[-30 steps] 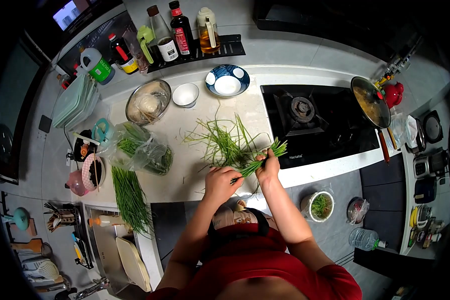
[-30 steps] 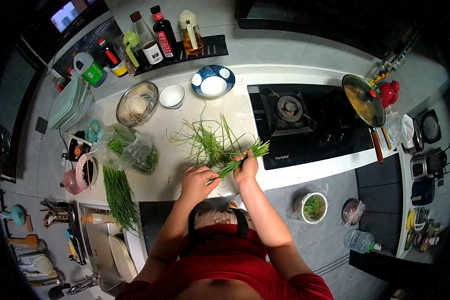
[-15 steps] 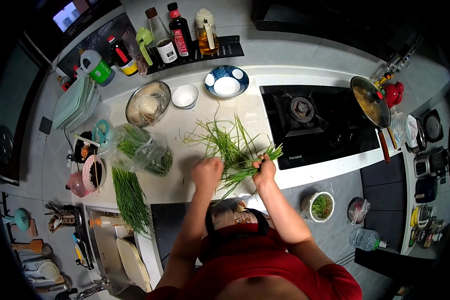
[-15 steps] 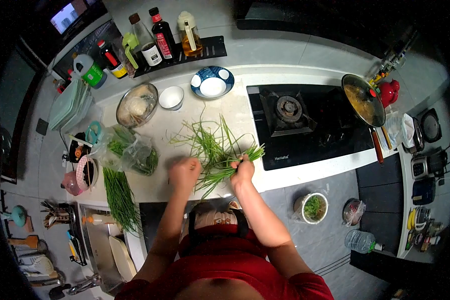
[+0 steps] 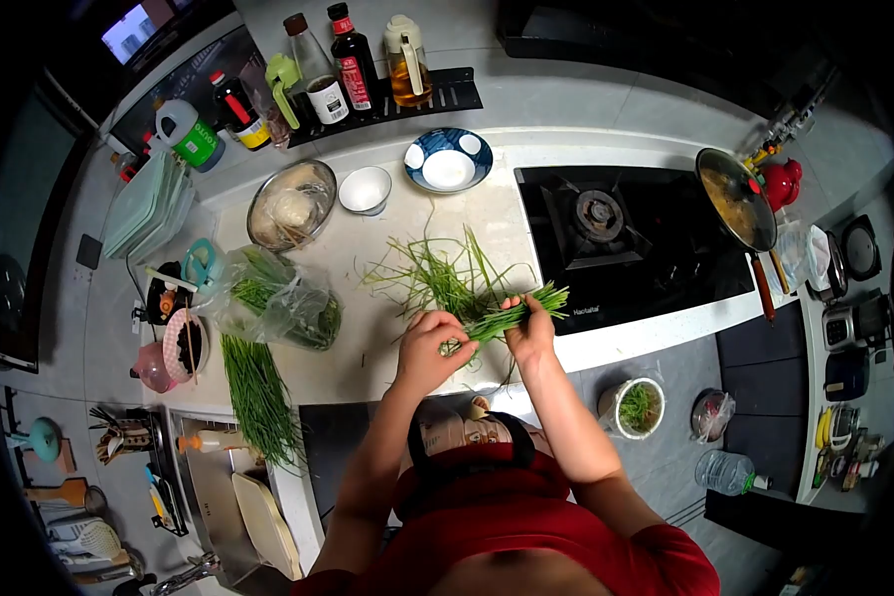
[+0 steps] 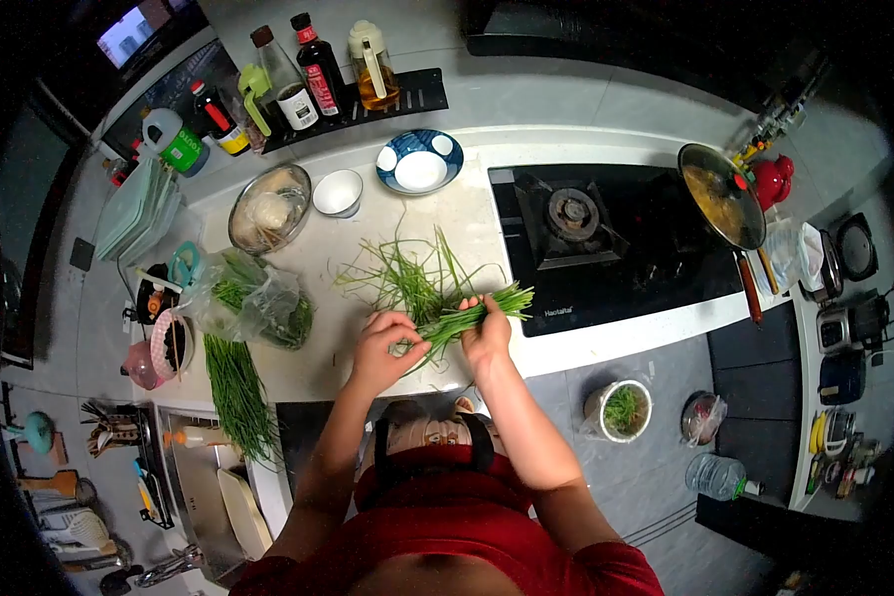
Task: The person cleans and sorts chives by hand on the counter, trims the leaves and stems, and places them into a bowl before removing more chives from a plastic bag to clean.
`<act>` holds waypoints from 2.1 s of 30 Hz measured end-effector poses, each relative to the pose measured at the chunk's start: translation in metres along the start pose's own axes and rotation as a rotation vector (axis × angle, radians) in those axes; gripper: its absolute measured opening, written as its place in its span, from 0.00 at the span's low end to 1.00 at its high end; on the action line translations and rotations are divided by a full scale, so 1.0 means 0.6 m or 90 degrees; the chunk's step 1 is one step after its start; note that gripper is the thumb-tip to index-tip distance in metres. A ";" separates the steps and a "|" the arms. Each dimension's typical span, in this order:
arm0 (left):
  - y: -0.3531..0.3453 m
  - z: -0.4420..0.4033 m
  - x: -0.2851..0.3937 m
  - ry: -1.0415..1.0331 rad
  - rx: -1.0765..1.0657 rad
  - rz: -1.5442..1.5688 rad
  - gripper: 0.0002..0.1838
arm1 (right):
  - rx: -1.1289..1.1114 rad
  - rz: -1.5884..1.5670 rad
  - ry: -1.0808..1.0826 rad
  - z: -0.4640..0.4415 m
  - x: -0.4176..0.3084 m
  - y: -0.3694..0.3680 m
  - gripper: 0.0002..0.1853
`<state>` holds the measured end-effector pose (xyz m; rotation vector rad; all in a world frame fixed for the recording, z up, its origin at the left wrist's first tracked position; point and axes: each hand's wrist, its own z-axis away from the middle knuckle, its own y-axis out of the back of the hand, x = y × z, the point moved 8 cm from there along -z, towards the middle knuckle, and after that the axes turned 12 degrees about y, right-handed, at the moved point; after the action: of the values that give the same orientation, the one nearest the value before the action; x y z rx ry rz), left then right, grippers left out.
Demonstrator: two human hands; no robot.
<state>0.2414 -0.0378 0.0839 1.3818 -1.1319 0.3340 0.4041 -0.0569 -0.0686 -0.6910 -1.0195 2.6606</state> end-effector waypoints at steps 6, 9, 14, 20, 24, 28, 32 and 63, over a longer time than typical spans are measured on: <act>-0.032 0.007 -0.068 0.159 -0.006 0.053 0.09 | 0.018 -0.002 -0.013 0.011 -0.002 -0.007 0.05; -0.032 0.007 -0.095 0.192 0.028 0.107 0.07 | 0.032 0.017 -0.021 0.016 -0.001 -0.002 0.05; -0.011 0.003 -0.051 0.042 0.014 0.038 0.06 | 0.021 0.066 -0.060 0.011 0.013 0.010 0.05; 0.002 0.008 -0.044 0.011 0.037 -0.038 0.10 | 0.030 -0.003 -0.109 -0.005 0.021 0.022 0.04; 0.009 0.013 -0.047 0.027 0.034 -0.009 0.10 | -0.064 -0.080 -0.182 0.003 0.027 0.005 0.05; 0.022 0.016 -0.037 0.036 0.068 0.022 0.10 | -0.126 -0.067 -0.200 0.037 0.020 -0.024 0.06; 0.029 0.021 -0.054 0.073 0.119 0.099 0.08 | -0.150 0.001 -0.129 0.052 0.008 -0.048 0.09; 0.050 0.017 -0.015 0.041 0.166 -0.109 0.02 | -0.374 -0.001 -0.072 0.114 -0.006 -0.091 0.13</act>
<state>0.2095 -0.0359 0.0925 1.6733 -0.9324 0.4099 0.3749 -0.0572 0.0138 -0.6345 -1.8615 2.4152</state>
